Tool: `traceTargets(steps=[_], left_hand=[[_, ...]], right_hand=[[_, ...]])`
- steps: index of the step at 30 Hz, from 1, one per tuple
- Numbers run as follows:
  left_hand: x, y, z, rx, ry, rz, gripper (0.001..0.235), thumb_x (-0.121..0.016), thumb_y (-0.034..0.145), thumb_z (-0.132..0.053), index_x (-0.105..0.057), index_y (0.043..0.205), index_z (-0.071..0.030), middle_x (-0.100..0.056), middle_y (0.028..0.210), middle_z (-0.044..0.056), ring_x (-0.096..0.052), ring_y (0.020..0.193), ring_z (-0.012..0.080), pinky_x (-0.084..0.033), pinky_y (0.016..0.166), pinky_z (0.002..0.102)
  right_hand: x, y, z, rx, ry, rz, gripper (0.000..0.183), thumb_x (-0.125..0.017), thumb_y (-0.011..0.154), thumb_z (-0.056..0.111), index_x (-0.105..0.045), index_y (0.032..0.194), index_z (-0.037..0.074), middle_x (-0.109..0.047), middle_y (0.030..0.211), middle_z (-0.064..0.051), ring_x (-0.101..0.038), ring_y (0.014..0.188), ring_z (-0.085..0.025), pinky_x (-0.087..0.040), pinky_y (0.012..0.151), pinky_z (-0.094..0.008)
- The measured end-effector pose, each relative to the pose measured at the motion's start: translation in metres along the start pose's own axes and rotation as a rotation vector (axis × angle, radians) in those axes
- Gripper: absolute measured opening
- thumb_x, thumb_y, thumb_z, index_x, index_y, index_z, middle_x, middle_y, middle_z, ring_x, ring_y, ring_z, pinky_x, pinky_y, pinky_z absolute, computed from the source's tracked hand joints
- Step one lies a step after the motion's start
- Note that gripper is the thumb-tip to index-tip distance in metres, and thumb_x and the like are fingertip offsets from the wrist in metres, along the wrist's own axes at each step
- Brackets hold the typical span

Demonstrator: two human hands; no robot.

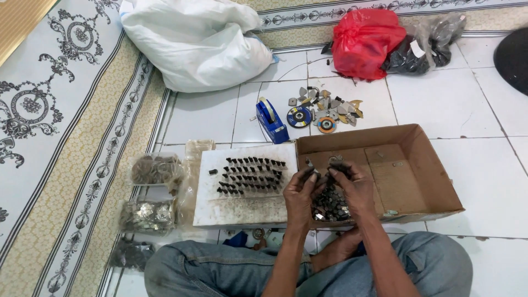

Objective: Organizing small metal components by picking them from a cardboard box and placing them into a slotted foam tray.

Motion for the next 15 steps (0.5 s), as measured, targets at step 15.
traceTargets(steps=[15], left_hand=[[-0.007, -0.011, -0.029, -0.136, 0.160, 0.023, 0.019, -0.076, 0.098, -0.013, -0.077, 0.115, -0.004, -0.078, 0.097, 0.015, -0.070, 0.088, 0.0147, -0.061, 0.080, 0.040]], right_hand=[[-0.008, -0.006, 0.013, 0.043, -0.090, 0.092, 0.020, -0.079, 0.100, 0.017, -0.077, 0.118, 0.010, -0.076, 0.107, -0.011, -0.065, 0.101, -0.017, -0.061, 0.094, -0.043]])
Point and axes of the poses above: each hand's wrist, its own y-axis towards the middle knuckle, its own x-axis out of the back of the hand, z = x × y, the point moved 10 cm from there along y, towards the middle knuckle
